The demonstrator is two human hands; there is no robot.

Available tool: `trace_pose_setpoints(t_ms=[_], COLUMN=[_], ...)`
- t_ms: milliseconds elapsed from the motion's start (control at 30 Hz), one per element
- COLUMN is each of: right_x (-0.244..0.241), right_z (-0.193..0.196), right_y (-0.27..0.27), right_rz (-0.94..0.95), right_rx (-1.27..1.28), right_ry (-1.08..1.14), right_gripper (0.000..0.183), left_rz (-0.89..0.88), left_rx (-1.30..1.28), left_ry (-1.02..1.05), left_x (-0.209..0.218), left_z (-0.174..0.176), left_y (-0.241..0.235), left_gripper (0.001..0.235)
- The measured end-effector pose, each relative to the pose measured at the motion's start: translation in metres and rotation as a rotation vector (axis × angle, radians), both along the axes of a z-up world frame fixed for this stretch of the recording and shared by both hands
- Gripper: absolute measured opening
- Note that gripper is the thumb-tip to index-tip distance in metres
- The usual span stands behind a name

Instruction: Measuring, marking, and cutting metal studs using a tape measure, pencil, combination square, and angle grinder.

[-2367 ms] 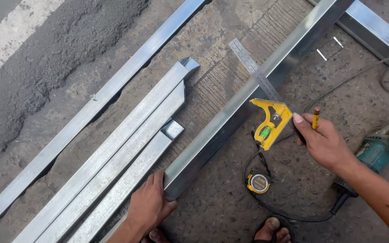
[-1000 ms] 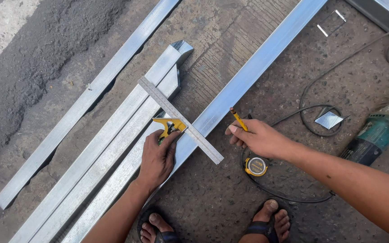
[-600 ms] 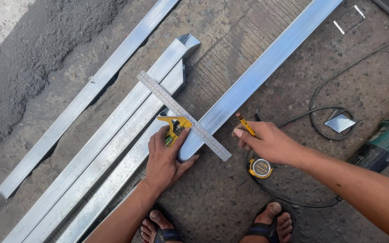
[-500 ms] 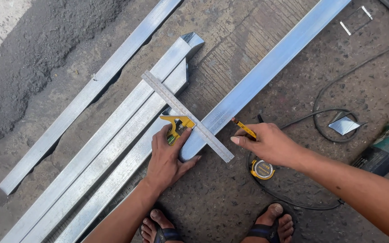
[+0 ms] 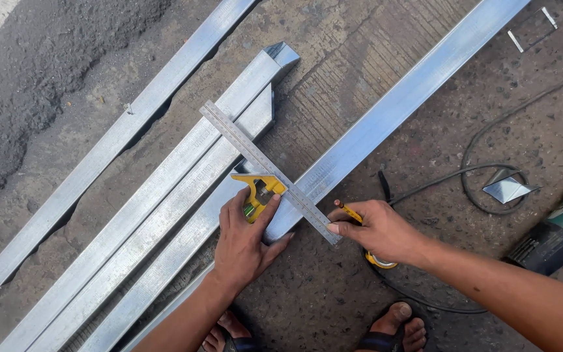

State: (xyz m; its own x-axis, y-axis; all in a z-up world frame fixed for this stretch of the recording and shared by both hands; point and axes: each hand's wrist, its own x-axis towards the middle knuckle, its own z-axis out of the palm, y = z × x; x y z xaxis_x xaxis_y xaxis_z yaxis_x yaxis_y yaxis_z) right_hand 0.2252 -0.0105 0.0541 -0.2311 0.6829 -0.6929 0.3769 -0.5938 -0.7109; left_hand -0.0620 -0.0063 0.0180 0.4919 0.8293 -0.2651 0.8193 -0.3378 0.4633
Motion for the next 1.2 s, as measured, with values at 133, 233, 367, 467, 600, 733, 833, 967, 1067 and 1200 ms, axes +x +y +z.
trace_pose_setpoints(t_ms=[133,233,367,467,600,733,833,967,1067,1200], right_x=[0.002,0.002,0.001,0.000,0.000,0.000,0.000,0.000,0.000,0.000], right_z=[-0.004,-0.004,-0.008,-0.006,-0.004,-0.004,-0.005,-0.002,-0.005,-0.002], right_y=[-0.001,0.000,0.000,0.001,0.003,0.003,0.003,0.004,0.002,0.004], right_rz=[-0.043,-0.060,0.055,0.046,0.045,0.052,0.050,0.059,0.048,0.064], right_rx=[0.016,0.017,-0.100,-0.100,-0.133,-0.091,-0.076,-0.060,-0.078,-0.061], right_ry=[0.033,0.042,-0.099,-0.099,-0.130,-0.086,-0.088,-0.066,-0.080,-0.070], right_gripper=[0.025,0.024,0.041,0.038,0.041,0.034,0.035,0.030,0.034,0.030], left_rz=[-0.012,-0.009,-0.043,-0.043,-0.043,-0.046,-0.048,-0.042,-0.040,-0.041], left_rx=[0.013,0.031,0.145,0.123,0.108,0.146,0.153,0.115,0.147,0.129], left_ry=[-0.032,-0.045,-0.046,-0.036,-0.046,-0.055,-0.053,-0.037,-0.052,-0.035], left_x=[-0.002,-0.003,-0.004,-0.005,-0.005,-0.004,-0.005,-0.004,-0.004,-0.003], left_z=[-0.007,-0.010,-0.013,-0.014,-0.014,-0.015,-0.015,-0.013,-0.014,-0.012], left_y=[-0.002,-0.002,-0.004,-0.004,-0.004,-0.004,-0.004,-0.004,-0.004,-0.004], left_gripper=[0.083,0.085,0.086,0.087,0.088,0.088,0.089,0.088,0.088,0.089])
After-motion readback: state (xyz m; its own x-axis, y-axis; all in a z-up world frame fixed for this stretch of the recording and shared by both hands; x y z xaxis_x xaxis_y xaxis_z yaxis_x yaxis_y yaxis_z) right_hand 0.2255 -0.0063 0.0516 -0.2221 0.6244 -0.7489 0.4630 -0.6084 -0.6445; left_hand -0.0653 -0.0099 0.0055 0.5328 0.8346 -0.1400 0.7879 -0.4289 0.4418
